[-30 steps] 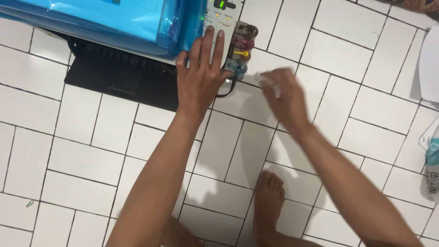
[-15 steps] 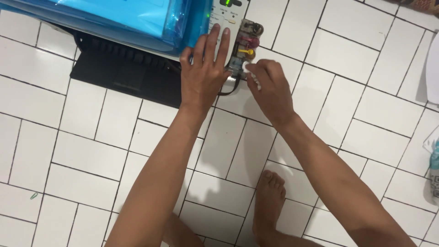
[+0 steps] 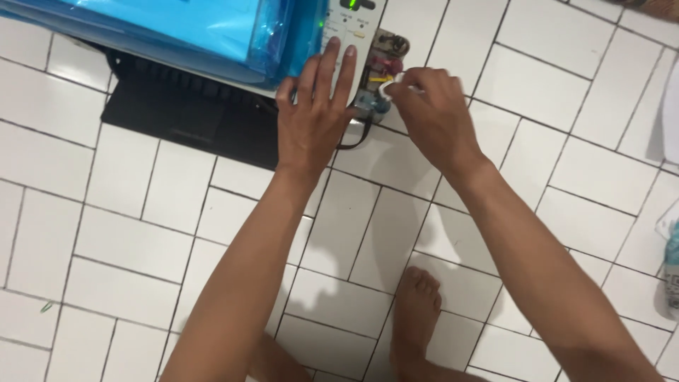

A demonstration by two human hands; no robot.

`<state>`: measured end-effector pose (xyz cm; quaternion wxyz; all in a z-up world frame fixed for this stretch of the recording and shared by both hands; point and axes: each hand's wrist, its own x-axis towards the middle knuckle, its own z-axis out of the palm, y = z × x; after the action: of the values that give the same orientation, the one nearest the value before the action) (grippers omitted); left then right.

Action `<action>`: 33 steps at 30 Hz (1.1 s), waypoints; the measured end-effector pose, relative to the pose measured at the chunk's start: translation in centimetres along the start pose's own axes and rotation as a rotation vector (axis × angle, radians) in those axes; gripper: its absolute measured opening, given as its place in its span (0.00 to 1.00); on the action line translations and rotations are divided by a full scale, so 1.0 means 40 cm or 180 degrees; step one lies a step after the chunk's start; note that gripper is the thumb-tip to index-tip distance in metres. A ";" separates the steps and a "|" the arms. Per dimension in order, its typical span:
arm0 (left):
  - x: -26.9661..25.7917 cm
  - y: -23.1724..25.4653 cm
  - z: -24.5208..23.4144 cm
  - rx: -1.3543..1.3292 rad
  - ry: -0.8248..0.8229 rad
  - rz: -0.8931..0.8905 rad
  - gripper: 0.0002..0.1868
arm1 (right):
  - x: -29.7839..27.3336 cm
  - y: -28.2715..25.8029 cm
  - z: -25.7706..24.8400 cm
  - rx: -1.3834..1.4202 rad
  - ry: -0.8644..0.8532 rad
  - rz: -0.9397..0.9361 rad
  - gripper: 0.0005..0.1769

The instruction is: Troubleshooting and cleaning the external ink tanks of a printer.

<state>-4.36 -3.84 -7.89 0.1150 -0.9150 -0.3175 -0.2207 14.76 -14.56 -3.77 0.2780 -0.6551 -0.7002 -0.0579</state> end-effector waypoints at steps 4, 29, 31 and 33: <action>0.001 0.000 -0.008 0.0192 -0.0111 -0.0061 0.51 | 0.029 0.023 -0.009 0.0022 -0.0613 -0.0322 0.11; 0.004 -0.001 -0.002 0.0140 0.0037 0.0004 0.47 | 0.074 0.025 0.001 -0.0195 -0.0857 -0.0426 0.08; 0.008 -0.004 -0.005 0.0112 -0.0020 -0.0018 0.49 | 0.084 0.023 -0.004 -0.0195 -0.0959 -0.0433 0.07; 0.005 -0.011 -0.012 0.0127 -0.0019 -0.0027 0.46 | 0.096 0.012 -0.001 -0.0294 -0.0984 -0.0560 0.07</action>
<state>-4.64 -3.55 -7.36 0.1313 -0.9118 -0.3261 -0.2121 15.30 -11.11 -2.10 0.1306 -0.6045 -0.7857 -0.0127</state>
